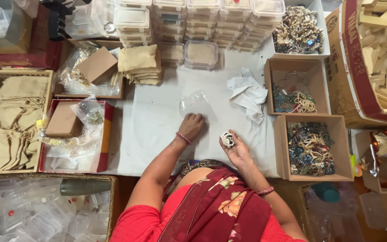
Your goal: The person picks up a small cloth pouch, places a pearl necklace inside, and ties it shut. They then wipe the necklace with a white cloth, place it into a clear plastic bag, and finally put the bagged necklace into another cloth pouch. The person also handles a plastic container and wipes it with a cloth.
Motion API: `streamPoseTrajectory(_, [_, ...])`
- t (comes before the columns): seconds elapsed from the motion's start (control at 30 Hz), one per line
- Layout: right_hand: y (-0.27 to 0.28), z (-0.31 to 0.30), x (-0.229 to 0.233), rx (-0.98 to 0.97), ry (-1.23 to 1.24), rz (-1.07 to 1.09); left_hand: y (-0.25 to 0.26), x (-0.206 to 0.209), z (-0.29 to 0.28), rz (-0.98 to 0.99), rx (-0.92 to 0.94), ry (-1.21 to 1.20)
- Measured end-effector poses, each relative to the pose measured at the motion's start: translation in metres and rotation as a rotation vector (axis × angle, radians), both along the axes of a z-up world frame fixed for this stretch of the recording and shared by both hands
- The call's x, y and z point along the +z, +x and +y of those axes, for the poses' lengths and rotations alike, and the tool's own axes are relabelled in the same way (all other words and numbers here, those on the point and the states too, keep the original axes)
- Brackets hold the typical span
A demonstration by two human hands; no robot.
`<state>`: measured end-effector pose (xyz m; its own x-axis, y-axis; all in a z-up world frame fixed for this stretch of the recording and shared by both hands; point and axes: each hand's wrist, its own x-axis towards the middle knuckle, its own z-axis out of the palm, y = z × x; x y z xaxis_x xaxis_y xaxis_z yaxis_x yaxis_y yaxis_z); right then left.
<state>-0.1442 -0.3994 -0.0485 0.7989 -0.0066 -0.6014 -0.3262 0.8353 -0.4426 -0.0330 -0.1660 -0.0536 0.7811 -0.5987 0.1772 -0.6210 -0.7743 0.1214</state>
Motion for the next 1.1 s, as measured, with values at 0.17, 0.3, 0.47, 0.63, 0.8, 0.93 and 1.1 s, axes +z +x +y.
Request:
streamPoseTrajectory(0.17, [0.004,0.014,0.002,0.026,-0.003,0.001,-0.008,0.009,0.006,-0.021,-0.032,-0.173])
streamPoseTrajectory(0.3, [0.011,0.021,0.002,0.046,0.008,-0.051,-0.017,0.038,0.000,0.159,0.123,-0.429])
streamPoseTrajectory(0.47, [0.014,0.036,0.017,0.150,0.034,-0.049,-0.019,0.062,-0.004,0.267,0.246,-0.533])
streamPoseTrajectory(0.63, [0.015,0.044,0.029,0.223,0.040,-0.067,-0.010,0.026,-0.004,0.364,0.343,-0.577])
streamPoseTrajectory(0.8, [0.018,0.044,0.041,0.322,0.023,-0.177,-0.004,0.047,-0.005,0.477,0.337,-0.558])
streamPoseTrajectory(0.93, [0.029,0.038,0.044,0.457,-0.064,-0.214,0.000,0.065,-0.008,0.584,0.359,-0.519])
streamPoseTrajectory(1.1, [0.041,0.030,0.055,0.544,-1.327,-0.652,0.007,0.055,-0.012,0.671,0.260,-0.593])
